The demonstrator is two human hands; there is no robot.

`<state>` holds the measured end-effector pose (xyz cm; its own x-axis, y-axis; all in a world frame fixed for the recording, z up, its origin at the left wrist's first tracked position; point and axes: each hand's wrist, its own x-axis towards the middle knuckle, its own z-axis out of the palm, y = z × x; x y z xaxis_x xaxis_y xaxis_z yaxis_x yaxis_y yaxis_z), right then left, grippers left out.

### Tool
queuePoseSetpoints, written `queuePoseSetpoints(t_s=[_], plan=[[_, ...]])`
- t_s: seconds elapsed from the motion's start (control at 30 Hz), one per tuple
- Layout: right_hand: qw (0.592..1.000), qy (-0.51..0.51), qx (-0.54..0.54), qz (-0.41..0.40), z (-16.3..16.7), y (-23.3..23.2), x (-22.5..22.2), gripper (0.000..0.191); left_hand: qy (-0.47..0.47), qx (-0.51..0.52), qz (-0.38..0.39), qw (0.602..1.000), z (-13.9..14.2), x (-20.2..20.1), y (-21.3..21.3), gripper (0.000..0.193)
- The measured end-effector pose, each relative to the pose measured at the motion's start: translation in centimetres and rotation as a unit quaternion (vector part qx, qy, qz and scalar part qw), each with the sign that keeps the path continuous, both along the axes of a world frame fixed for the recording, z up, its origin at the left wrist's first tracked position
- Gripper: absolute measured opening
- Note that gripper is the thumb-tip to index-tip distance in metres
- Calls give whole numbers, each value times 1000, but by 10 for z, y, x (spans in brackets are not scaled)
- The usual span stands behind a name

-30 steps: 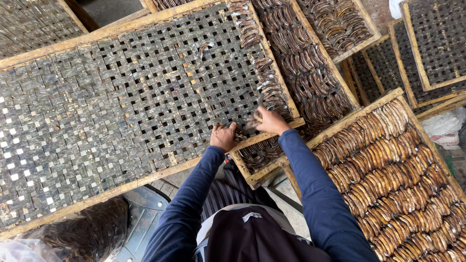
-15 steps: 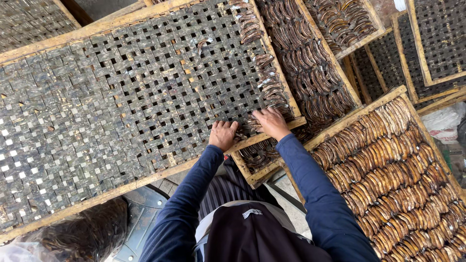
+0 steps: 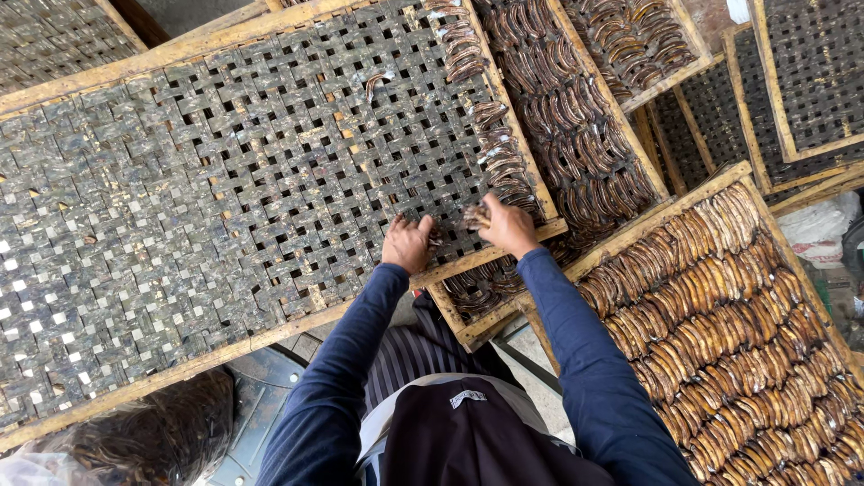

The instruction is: The person picks up dried banana slices and lays them in neat rows on a woven bamboo drying tray, filling the empty half of the tray. They briefly reach to another stacked tray to gather more slices and continue placing them in rows.

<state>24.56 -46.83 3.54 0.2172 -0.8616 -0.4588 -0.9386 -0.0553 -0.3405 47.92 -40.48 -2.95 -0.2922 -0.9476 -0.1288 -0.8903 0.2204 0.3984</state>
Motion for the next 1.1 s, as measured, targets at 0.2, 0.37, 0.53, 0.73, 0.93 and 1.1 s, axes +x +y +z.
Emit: queuePoseSetpoints(t_s=[0.2,0.37,0.53,0.73,0.93,1.1], plan=[[835,-494,36,-238,-9,-11,-13,45,420,171,280,846,-1,29,-7,44],[708,-594,184,-336,-9,3,18,36,779,216,334,485,-1,33,-4,41],[741,-564,212,-296,-17,35,68,39,773,304,351,432,13,10,17,36],[708,-595,205,-320,-21,63,77,39,791,254,350,432,43,9,51,36],[643,-669,164,-336,-18,118,79,46,795,201,292,492,71,2,93,39],[576,-701,158,-389,-27,213,63,47,752,255,268,545,72,-11,162,36]])
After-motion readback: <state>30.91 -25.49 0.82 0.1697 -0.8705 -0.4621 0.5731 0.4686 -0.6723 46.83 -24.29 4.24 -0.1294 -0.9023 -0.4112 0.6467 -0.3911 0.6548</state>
